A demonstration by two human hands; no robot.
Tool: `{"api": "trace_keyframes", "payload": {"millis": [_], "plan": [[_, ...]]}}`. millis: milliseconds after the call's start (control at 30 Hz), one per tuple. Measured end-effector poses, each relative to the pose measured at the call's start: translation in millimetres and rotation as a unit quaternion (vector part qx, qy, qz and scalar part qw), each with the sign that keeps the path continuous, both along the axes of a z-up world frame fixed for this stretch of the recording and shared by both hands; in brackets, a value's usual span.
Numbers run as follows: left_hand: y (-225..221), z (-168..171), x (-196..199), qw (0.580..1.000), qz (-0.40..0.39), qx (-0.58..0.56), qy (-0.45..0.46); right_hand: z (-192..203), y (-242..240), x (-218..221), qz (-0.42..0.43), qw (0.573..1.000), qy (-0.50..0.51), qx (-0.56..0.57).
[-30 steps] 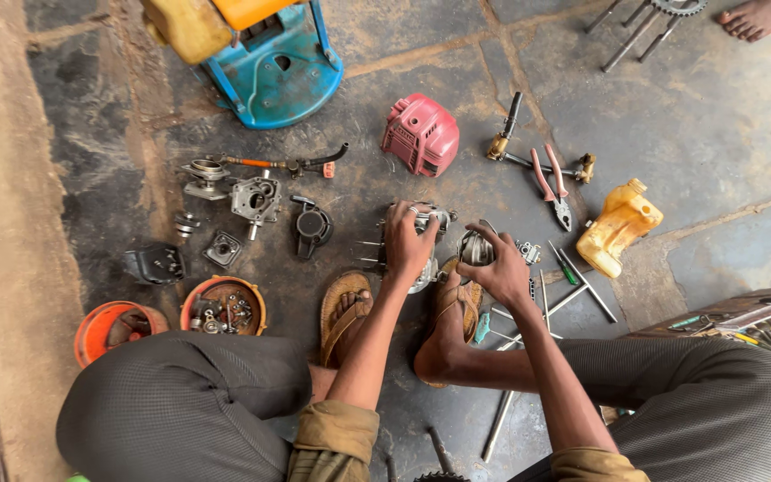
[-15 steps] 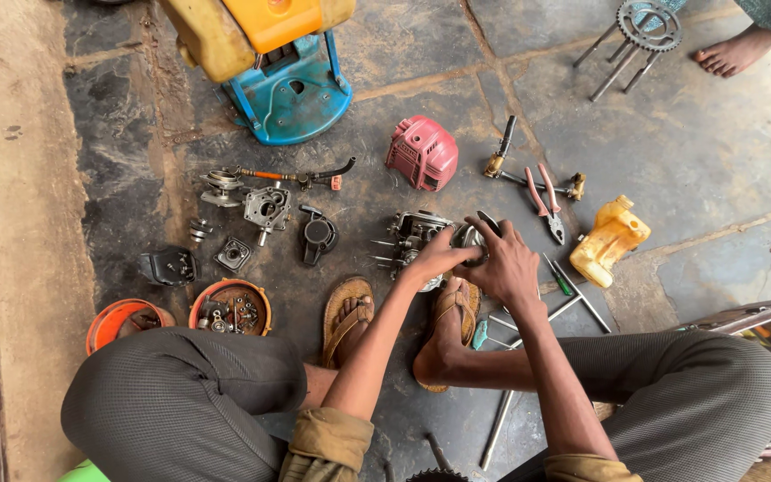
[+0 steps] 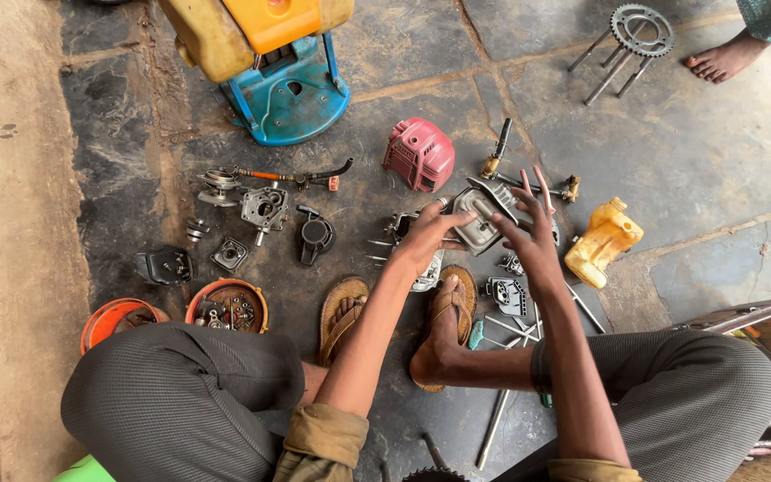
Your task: The person sits on the floor and uses a screwdriver to remove screws from a small engine block. They detach a metal cover, set it aside, and continue unscrewing components from the engine.
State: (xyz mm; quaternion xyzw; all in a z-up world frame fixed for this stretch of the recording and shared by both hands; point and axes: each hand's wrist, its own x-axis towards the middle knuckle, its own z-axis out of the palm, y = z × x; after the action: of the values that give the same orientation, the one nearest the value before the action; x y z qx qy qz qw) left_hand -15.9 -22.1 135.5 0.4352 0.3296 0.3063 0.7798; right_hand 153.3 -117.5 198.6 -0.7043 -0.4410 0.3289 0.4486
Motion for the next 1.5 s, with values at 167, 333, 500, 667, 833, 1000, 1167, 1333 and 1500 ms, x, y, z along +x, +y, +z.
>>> {"api": "trace_keyframes", "payload": {"millis": [167, 333, 500, 667, 833, 1000, 1167, 1333, 1500], "plan": [[-2, 8, 2, 1.0, 0.01, 0.001, -0.02, 15, 0, -18, -0.034, 0.992, 0.095, -0.077], [-2, 12, 3, 1.0, 0.006, 0.001, -0.011, 14, 1, -18, 0.004, 0.979, 0.202, -0.021], [-5, 12, 8, 1.0, -0.012, -0.002, 0.006, 5, -2, -13, -0.045, 0.978, 0.206, -0.012], [1, 14, 8, 1.0, -0.02, 0.007, 0.014, 1, 1, -13, -0.036, 0.984, 0.174, -0.014], [3, 19, 7, 1.0, 0.025, 0.001, 0.003, 9, -1, -17, 0.018, 0.978, -0.161, 0.135], [5, 30, 10, 0.998, 0.056, 0.003, 0.012, 32, -6, -23, 0.023, 0.909, -0.358, 0.212], [1, 40, 14, 0.996, 0.07, 0.03, 0.048, 46, -9, -27, 0.084, 0.947, -0.263, 0.166], [-9, 41, 21, 0.997, 0.065, 0.032, 0.025, 54, -8, -21, 0.076, 0.94, -0.287, 0.167], [-13, 44, 31, 0.995, 0.042, 0.093, -0.017, 64, -16, -20, 0.021, 0.923, -0.351, 0.156]]}}
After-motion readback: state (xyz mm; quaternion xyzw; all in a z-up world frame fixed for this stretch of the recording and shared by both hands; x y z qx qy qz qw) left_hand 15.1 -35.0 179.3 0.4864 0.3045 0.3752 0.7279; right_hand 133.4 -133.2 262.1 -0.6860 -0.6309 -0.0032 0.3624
